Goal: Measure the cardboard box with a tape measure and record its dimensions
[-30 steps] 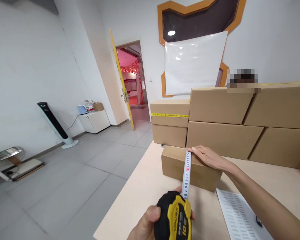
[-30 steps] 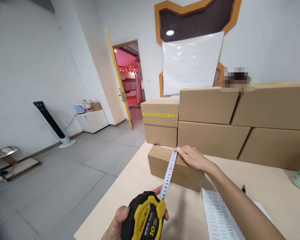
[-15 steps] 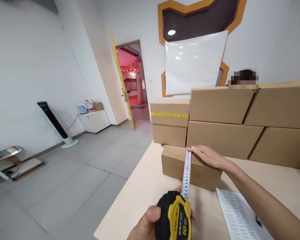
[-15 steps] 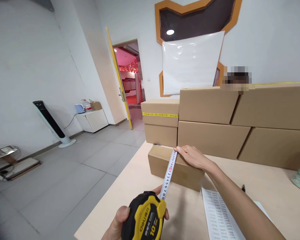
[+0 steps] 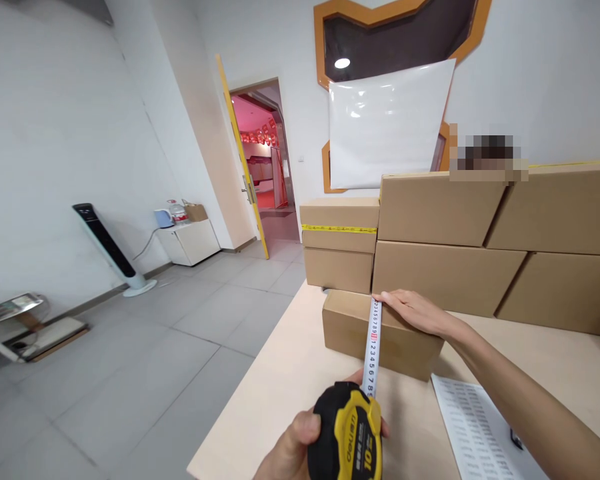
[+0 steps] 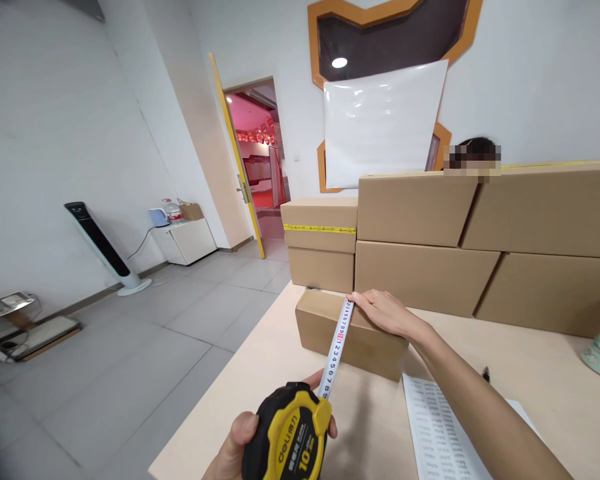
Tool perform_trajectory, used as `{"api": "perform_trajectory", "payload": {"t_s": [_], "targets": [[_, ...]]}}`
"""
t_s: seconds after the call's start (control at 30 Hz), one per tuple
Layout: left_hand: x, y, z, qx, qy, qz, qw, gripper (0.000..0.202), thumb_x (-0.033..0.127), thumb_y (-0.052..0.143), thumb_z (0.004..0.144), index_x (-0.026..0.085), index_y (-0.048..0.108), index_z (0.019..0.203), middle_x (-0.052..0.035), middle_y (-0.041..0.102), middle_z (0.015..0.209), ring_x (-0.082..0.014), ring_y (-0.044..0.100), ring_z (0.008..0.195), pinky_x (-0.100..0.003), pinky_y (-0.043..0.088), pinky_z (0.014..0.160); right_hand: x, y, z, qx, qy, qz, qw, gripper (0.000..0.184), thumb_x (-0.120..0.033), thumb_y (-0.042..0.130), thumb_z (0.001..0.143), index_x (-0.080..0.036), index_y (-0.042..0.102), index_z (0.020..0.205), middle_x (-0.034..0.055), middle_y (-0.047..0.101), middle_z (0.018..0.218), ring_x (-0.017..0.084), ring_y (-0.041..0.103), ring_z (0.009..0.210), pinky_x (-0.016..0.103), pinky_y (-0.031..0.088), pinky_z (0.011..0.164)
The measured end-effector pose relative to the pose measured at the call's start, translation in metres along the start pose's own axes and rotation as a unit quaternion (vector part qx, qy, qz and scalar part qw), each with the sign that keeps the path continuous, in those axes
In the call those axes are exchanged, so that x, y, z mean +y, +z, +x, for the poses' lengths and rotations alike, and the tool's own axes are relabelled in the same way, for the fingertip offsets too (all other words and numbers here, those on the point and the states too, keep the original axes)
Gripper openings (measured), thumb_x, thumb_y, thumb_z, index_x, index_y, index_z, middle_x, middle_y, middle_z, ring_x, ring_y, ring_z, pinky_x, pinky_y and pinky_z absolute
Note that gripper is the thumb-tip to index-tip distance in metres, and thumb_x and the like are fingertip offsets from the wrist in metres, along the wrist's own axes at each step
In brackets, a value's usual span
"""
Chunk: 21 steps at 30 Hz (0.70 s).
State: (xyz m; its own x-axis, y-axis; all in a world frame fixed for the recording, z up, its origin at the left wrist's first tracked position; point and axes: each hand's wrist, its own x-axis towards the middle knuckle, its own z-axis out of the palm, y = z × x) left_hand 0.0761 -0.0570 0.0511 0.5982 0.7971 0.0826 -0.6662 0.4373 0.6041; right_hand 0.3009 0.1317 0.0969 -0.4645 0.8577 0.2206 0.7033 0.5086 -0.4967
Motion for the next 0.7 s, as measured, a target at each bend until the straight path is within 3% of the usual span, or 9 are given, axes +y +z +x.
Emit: {"api": "perform_trajectory", "payload": {"t_s": [0.1,0.27,0.4,0.47,0.6,0.7], "targets": [[0.0,0.0,0.0,-0.004,0.002,-0.001,1.0,0.096,0.054,0.066,0.071,0.013,0.021,0.145,-0.0179,0.057,0.12,-0.0175,0.057,0.092,-0.027,0.042,0.08,-0.001,-0.002,-0.001,-0.048,-0.004,0.028,0.998,0.054,-0.056,0.026,0.093,-0.027,0.071,0.091,0.0046,0.073,0.089,0.026,0.066,0.085,0.034,0.045,0.077],[-0.001,-0.005,-0.001,-0.006,-0.012,-0.014,1.0,0.095,0.05,0.067,0.069,0.015,0.021,0.145,-0.0168,0.058,0.12,-0.0194,0.058,0.093,-0.029,0.042,0.081,-0.002,-0.002,-0.001,-0.054,0.005,0.032,0.998,0.055,-0.057,0.025,0.093,-0.027,0.071,0.091,0.0048,0.073,0.091,0.027,0.065,0.088,0.036,0.046,0.079],[-0.003,-0.005,-0.003,-0.01,-0.013,-0.023,1.0,0.091,0.048,0.065,0.07,0.016,0.024,0.145,-0.0162,0.057,0.121,-0.0214,0.058,0.098,-0.032,0.041,0.085,-0.004,-0.003,-0.002,-0.069,-0.005,0.008,0.998,0.057,-0.058,0.022,0.093,-0.03,0.07,0.104,0.0035,0.071,0.108,0.029,0.063,0.101,0.039,0.046,0.087],[-0.001,-0.005,-0.004,-0.005,-0.013,-0.011,1.0,0.091,0.045,0.065,0.07,0.017,0.024,0.145,-0.0153,0.057,0.121,-0.0206,0.058,0.097,-0.032,0.041,0.085,-0.002,-0.006,-0.006,-0.077,-0.016,-0.005,0.997,0.056,-0.058,0.022,0.093,-0.033,0.06,0.124,0.0014,0.063,0.127,0.029,0.056,0.115,0.042,0.041,0.096],[0.008,-0.01,-0.015,-0.001,-0.021,0.098,0.995,0.108,0.045,0.076,0.057,0.019,0.021,0.147,-0.013,0.056,0.12,-0.0234,0.056,0.099,-0.032,0.041,0.085,0.011,-0.018,-0.027,-0.077,0.012,-0.036,0.996,0.068,-0.063,0.031,0.089,-0.035,0.022,0.149,0.0004,0.042,0.147,0.031,0.039,0.132,0.048,0.032,0.106],[0.018,-0.019,-0.036,0.018,-0.012,0.259,0.966,0.116,0.05,0.079,0.054,0.023,0.017,0.149,-0.0119,0.058,0.117,-0.0279,0.055,0.1,-0.04,0.042,0.089,0.025,-0.026,-0.049,-0.089,0.022,-0.072,0.993,0.079,-0.066,0.045,0.081,-0.036,0.02,0.15,0.0034,0.043,0.146,0.034,0.041,0.13,0.05,0.036,0.102]]}}
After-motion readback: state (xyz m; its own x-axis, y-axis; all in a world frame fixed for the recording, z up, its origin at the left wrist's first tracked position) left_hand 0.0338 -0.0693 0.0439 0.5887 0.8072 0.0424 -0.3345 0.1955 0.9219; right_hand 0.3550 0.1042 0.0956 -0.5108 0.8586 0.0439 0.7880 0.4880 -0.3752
